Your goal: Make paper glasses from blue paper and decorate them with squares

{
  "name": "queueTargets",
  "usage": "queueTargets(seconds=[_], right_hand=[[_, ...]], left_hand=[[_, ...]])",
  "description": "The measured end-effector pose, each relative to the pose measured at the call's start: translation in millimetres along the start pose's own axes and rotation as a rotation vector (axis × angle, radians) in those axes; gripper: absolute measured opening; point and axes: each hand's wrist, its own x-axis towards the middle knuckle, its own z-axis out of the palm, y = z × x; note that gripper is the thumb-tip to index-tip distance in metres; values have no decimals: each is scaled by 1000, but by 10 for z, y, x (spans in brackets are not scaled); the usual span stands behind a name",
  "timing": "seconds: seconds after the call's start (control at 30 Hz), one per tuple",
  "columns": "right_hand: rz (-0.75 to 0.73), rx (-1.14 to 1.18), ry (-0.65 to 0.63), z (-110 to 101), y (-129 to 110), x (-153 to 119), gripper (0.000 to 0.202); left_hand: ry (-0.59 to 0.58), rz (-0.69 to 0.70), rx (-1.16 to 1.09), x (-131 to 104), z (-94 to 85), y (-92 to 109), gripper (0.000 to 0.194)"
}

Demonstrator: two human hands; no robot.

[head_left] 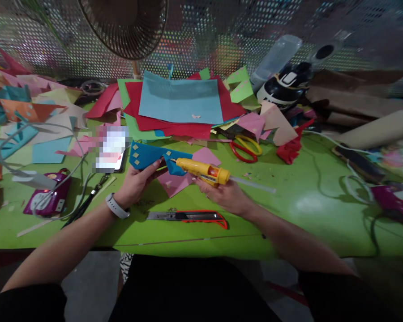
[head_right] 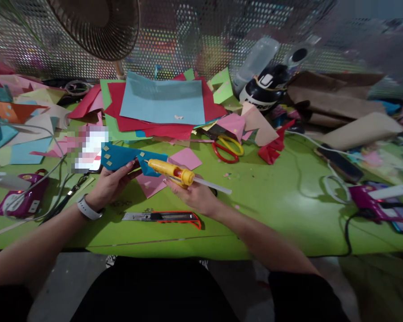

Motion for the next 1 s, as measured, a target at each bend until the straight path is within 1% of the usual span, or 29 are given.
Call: queueTargets(seconds=[0.27,0.5,0.6,0.73,0.83,0.9,0.97,1.0], right_hand=[[24,-13,3,1,44,-15,44],[42,38,1,11,39,-20,41],[28,23,-13,16,61,-33,35],[-5,-85,-42,-16,14,-62,25],[-78,-167,-96,-120,-94,-103,18],[-179,-229,-121,-242,-150,-130,16],[-296,-293,-110,-404,-147,-145,17],[-329,-334,-85,-498,-112,-146,19]], left_hand=[[-6,5,13,-3,-11,-8,22],[14,0,12,-1,-31,-13,22],[15,0,19,0,-43,-22,21],[29,2,30,13,-44,-8,24],[48,4,25,29,-30,33,27],[58,13,16,41,-22,58,26],[71,26,5,56,-20,70,25],[80,31,1,67,-22,70,25]])
